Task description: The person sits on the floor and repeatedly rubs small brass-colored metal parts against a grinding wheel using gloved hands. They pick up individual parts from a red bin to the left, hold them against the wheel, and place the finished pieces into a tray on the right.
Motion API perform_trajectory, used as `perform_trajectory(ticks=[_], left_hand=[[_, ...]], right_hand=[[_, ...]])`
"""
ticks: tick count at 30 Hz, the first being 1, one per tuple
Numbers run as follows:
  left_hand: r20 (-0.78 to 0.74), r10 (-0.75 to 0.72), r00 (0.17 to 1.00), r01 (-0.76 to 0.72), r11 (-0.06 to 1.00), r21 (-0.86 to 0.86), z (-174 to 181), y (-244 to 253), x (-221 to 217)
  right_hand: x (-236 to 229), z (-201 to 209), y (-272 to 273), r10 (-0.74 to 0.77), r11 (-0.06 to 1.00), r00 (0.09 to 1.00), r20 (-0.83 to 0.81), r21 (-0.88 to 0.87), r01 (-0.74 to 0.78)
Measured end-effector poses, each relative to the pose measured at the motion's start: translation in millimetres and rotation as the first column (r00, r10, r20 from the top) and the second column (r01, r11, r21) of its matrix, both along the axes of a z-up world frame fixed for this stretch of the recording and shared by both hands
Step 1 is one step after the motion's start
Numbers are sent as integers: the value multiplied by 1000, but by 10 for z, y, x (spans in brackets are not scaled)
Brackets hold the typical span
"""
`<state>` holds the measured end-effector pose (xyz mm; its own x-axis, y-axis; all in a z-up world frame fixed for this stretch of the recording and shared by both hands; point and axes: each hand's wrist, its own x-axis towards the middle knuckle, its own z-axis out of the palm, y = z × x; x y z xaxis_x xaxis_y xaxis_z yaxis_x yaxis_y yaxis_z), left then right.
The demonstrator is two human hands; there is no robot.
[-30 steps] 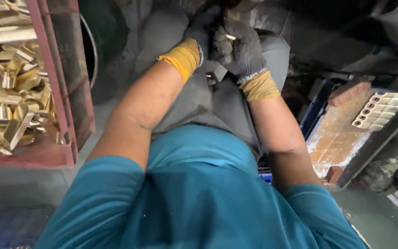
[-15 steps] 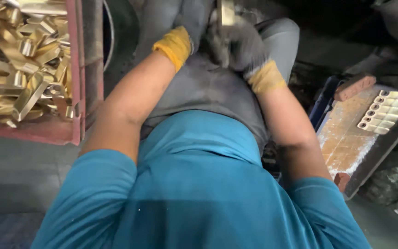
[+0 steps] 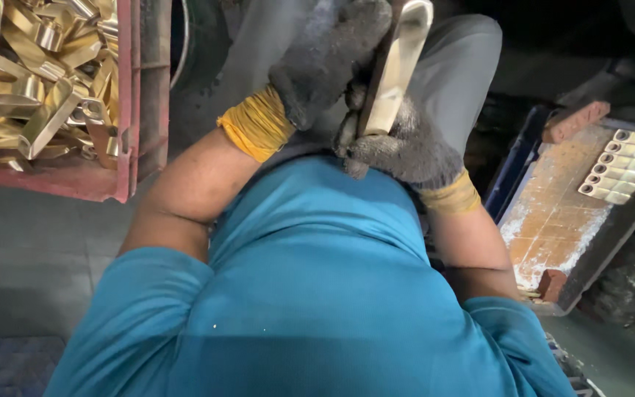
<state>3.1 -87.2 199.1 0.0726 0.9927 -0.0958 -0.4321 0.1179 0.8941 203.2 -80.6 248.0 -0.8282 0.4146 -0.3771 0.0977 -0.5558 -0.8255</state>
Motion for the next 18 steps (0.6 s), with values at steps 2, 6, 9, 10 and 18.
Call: perform_trajectory(ticks=[2,6,9,10,18], left_hand=[[-546,339,766,25,833,552,12,22,28],[-441,-279,853,249,960,-126,139,-8,0],[-633,3,774,238,925,296,191,6,13],[-638,4,770,239,925,295,196,16,33],[-665,55,745,224,918,327,171,8,82]], right_hand=[[10,119,-76,-30,998,999,12,47,29],[-1,261,-214,-69,978,996,53,200,57],[-3,289,-280,-113,975,993,24,197,106],[-6,281,-283,-132,977,991,-11,168,132],[-58,189,-304,-149,968,988,-36,196,153]])
